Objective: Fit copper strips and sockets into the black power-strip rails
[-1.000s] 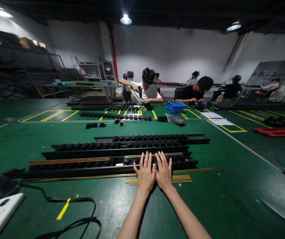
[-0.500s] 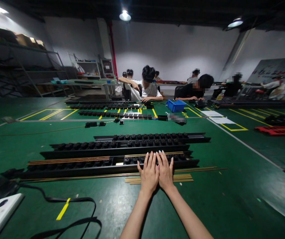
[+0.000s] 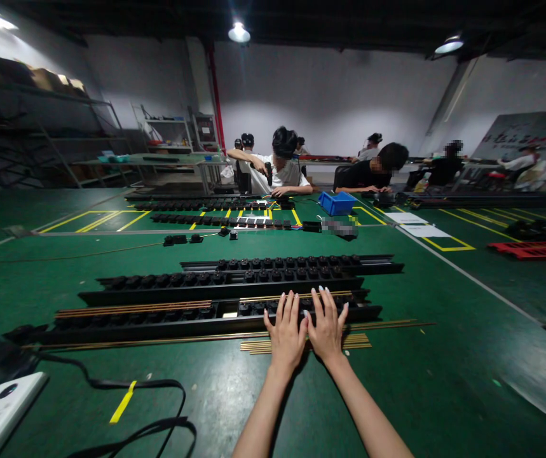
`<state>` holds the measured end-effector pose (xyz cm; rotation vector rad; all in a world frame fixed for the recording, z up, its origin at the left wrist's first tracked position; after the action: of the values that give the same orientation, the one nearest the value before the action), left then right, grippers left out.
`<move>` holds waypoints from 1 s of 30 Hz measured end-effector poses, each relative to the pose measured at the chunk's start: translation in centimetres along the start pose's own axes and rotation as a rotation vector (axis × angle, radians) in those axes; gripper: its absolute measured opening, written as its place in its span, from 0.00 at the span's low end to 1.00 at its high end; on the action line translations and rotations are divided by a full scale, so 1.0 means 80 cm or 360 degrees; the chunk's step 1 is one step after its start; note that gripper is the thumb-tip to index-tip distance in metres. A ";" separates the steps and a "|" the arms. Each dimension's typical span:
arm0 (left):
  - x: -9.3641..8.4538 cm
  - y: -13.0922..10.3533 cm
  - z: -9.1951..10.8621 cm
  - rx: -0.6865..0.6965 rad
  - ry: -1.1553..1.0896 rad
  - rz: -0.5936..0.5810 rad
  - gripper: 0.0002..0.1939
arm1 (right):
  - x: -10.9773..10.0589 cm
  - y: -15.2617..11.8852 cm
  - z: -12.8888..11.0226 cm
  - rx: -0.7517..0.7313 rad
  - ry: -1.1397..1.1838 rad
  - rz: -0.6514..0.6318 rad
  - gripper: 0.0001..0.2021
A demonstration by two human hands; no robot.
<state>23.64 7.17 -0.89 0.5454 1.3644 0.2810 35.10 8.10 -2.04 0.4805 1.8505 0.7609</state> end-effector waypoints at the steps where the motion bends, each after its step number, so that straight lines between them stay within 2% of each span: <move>1: 0.001 0.000 -0.001 0.0008 0.0014 -0.0001 0.27 | 0.000 0.000 0.002 0.0015 -0.0004 0.0002 0.24; 5: 0.002 -0.002 -0.003 0.0023 0.0063 0.0015 0.28 | 0.000 -0.002 0.006 0.0026 0.0015 -0.0025 0.23; 11: 0.002 -0.002 -0.002 0.0033 0.0081 0.0035 0.28 | 0.001 -0.001 0.015 0.0166 -0.0009 0.0060 0.24; 22: 0.000 -0.002 -0.002 0.0033 0.0077 0.0072 0.28 | -0.002 0.001 0.017 0.0192 -0.0033 -0.0001 0.23; 30: 0.001 -0.002 -0.003 0.0028 0.0059 0.0073 0.28 | 0.000 0.002 0.029 0.0227 -0.0039 0.0056 0.24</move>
<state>23.38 7.13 -1.11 0.5892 1.3927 0.3177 37.22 8.82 -2.55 0.6124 1.8856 0.6460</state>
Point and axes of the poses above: each hand's wrist, its own y-axis towards the middle knuckle, its own x-axis out of the palm, z = x × y, the point moved 1 cm from there along y, towards the middle knuckle, and after that the axes turned 12 degrees about y, right-handed, at the moved point
